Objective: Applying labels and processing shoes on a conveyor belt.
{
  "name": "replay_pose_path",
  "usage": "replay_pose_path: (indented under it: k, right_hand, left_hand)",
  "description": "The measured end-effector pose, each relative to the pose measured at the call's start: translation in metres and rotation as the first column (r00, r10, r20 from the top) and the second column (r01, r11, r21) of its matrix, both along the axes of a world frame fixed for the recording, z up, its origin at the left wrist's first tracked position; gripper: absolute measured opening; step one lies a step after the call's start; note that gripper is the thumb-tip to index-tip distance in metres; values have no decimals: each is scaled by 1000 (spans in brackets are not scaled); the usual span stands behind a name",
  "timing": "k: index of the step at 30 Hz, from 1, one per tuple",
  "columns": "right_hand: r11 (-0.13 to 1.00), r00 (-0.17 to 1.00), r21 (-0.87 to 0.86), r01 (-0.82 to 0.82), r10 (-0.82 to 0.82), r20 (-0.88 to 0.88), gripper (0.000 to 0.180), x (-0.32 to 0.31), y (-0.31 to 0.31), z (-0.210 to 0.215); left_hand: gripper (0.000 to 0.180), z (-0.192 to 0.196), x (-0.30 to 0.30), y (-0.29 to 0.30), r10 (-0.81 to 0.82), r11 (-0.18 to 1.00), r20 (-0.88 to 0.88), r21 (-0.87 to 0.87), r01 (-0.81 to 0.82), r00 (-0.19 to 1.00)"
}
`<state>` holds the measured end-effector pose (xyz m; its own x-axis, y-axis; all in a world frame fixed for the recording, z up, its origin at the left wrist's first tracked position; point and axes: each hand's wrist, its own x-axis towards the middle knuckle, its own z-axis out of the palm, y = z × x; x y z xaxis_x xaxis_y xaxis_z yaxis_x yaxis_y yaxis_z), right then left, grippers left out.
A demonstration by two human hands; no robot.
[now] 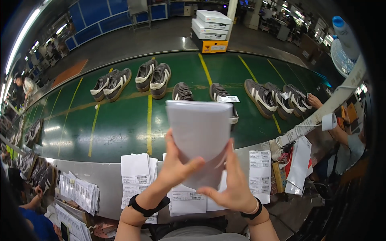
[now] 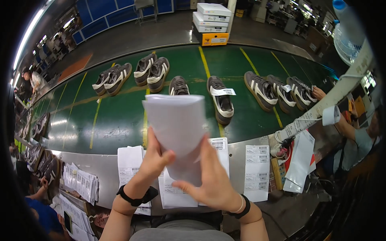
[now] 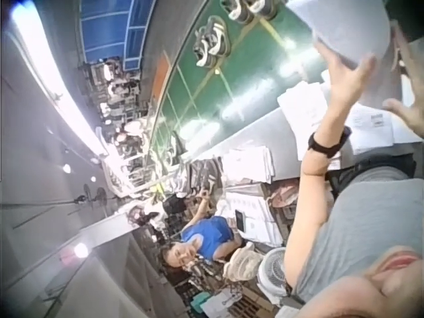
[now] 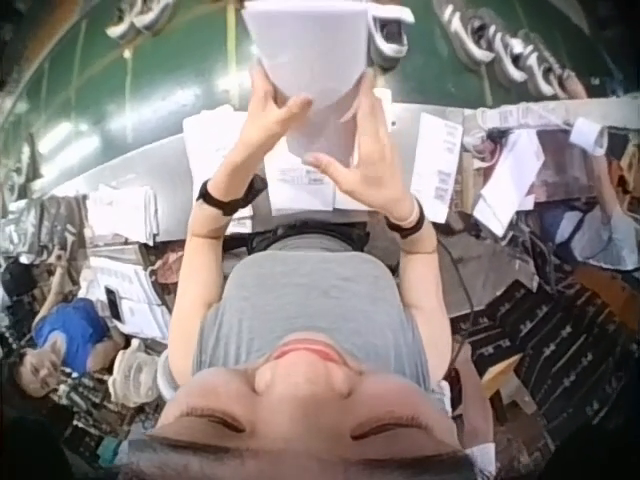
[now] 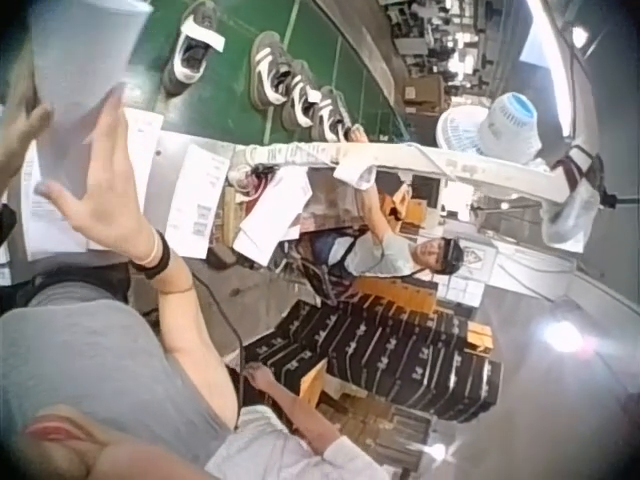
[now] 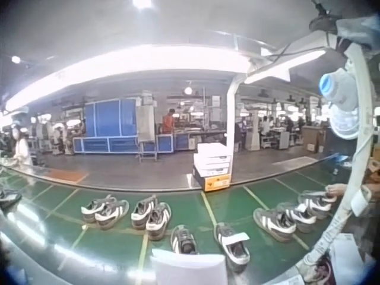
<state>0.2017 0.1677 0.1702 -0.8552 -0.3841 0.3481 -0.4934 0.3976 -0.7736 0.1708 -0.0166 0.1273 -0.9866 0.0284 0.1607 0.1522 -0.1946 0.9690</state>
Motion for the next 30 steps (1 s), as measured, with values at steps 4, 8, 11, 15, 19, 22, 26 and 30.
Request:
replay_pose_path:
  k: [4, 8, 11, 15, 19, 22, 26, 30]
  right_hand:
    - [922, 894, -278, -268, 346, 286, 102, 16, 11, 9]
    - [990, 854, -95, 108, -43, 519, 80, 29, 33, -39]
    - [869, 528, -486, 90, 372, 763, 62, 38, 31, -65]
    - [667, 645, -695, 270, 411, 644, 42, 55, 49, -75]
    - [780, 786, -321, 537, -324, 526, 24, 70, 130, -77]
    - [717, 663, -57, 695, -607, 438, 26, 84, 176, -93]
    - [666, 542, 344, 661, -742, 394, 36, 91, 202, -131]
    - [472, 480, 666, 578, -856, 190, 36, 88, 178, -130]
  left_hand:
    - [82, -32, -23, -16, -644, 360, -27, 871, 334, 765]
    - [72, 2, -5, 33, -793, 100, -108, 948, 303, 599]
    - [72, -7, -10, 58, -639, 400, -41, 835, 377, 768]
    - [63, -47, -26, 33, -540, 798, 205, 434, 419, 816]
    - [52, -21, -42, 34, -353, 912, 250, -122, 391, 902]
    - [53, -29, -56, -2, -202, 908, 271, -309, 283, 941]
    - [52, -75, -105, -78, -142, 833, 296, -480, 276, 945]
    - [48, -151, -192, -184, -23, 725, 192, -672, 148, 981]
